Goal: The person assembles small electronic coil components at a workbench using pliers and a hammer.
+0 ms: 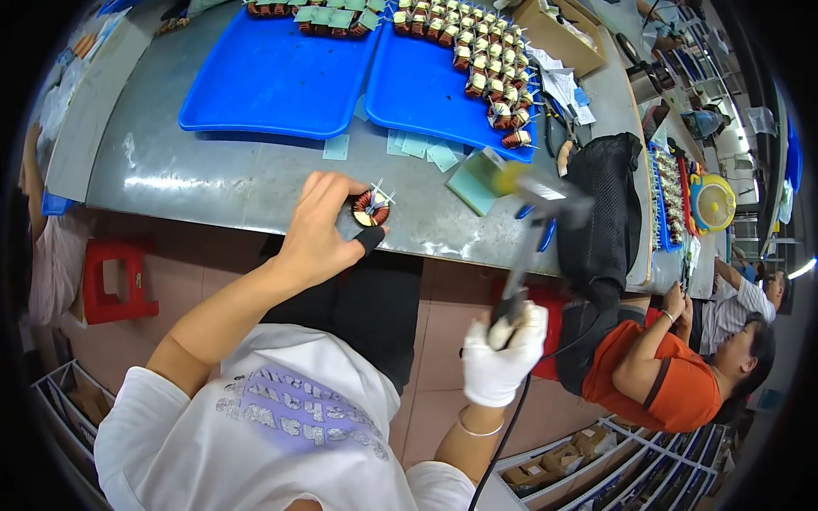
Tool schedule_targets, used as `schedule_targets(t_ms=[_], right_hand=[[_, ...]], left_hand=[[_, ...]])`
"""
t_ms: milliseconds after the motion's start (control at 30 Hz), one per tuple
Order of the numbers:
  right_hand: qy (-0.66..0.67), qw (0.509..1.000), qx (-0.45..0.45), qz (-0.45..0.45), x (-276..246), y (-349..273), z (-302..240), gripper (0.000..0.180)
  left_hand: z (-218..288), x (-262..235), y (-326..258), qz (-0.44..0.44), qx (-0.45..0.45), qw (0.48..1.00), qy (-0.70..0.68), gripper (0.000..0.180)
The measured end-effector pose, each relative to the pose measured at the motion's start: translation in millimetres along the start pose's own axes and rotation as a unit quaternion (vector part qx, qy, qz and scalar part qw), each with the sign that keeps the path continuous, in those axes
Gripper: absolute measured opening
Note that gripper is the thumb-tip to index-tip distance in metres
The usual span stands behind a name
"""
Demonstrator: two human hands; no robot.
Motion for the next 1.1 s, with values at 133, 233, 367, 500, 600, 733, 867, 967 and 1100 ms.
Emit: schedule_targets(t_ms=[133,233,367,500,600,733,867,967,1100], right_hand=[[-0.103,0.986,-0.127,-0.04,21,-12,-43,0.033],[-0.081,0.987,-0.131,-0.049,24,-12,-47,0.03],[0.05,0.995,-0.07,0.052,-3,-14,-59,0.038],[-0.104,0.978,-0.153,-0.097,36,-12,-64,0.028],[-0.152,0.96,-0.116,-0.205,56,-7,-56,0.027],[0.044,0.989,-0.136,-0.026,8,-4,-74,0.039],[-0.101,0.978,-0.149,-0.109,35,-8,-65,0.029],[-0.14,0.96,-0.094,-0.223,61,-6,-54,0.029],[-0.002,0.989,-0.132,-0.066,14,5,-85,0.037]], left_hand=[[-2,2,-1,-0.002,-0.015,1.0,0.014,0.041],[-2,3,-1,-0.011,-0.018,0.999,0.026,0.042],[-1,2,-1,0.004,-0.017,1.0,0.026,0.039],[0,2,-1,0.005,-0.002,1.0,0.015,0.04],[-5,4,2,-0.013,-0.01,0.999,0.052,0.039],[-3,1,-1,0.001,-0.014,0.999,0.039,0.039],[-1,4,0,-0.012,-0.013,0.999,0.037,0.039],[-7,6,-1,-0.023,-0.02,0.998,0.056,0.04],[-1,6,0,-0.008,-0.015,0.999,0.05,0.039]])
Point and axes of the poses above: each hand's wrist, its own y-axis towards the middle knuckle, its own x-axis out of the palm, z = x × y, the point moved 8 cm from there along y, towards the middle knuckle, and after that the axes turned 1 degree about z, right-handed, at the moved point
